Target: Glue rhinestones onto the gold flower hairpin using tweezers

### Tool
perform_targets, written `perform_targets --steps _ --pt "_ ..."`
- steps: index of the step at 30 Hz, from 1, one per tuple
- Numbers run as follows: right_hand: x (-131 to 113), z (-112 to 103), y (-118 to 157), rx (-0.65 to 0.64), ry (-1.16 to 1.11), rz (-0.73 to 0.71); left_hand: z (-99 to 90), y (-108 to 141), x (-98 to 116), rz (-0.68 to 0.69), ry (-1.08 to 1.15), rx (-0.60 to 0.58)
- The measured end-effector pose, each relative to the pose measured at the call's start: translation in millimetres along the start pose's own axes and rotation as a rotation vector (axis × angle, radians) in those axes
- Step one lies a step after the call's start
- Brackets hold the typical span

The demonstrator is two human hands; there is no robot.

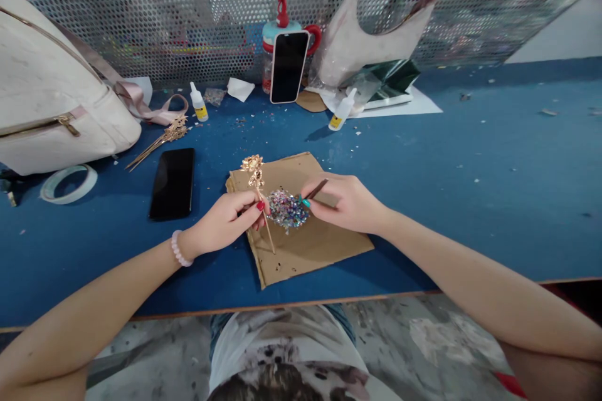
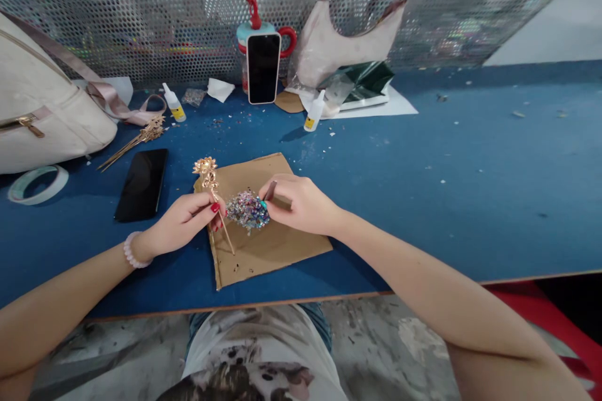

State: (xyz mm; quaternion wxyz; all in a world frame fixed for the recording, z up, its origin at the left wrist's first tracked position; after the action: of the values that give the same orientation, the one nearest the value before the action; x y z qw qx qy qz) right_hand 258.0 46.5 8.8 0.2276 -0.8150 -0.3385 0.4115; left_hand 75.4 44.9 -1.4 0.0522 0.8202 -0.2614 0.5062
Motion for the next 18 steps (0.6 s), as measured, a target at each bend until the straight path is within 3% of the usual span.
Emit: perform_targets --steps 12,18 --pt "-12 7 1 -0.056 -0.088 -0.105 -0.3 0 0 0.011 -0.001 -0.008" --pt "-5 4 2 -0.043 -0.037 -0.032 -0.8 0 1 0.011 -0.025 -0.006"
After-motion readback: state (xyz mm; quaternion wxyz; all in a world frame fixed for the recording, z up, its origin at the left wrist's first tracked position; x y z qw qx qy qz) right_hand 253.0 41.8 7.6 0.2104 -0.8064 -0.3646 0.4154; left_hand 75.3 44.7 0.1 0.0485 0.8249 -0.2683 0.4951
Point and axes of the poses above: each hand's wrist, its own y-axis away from the middle knuckle, its own z-axis out of the palm, x = y × z, the point moved 5 cm from there along -y, towards the middle knuckle, and after that the axes turned 14 degrees about x, right-handed, at the moved point
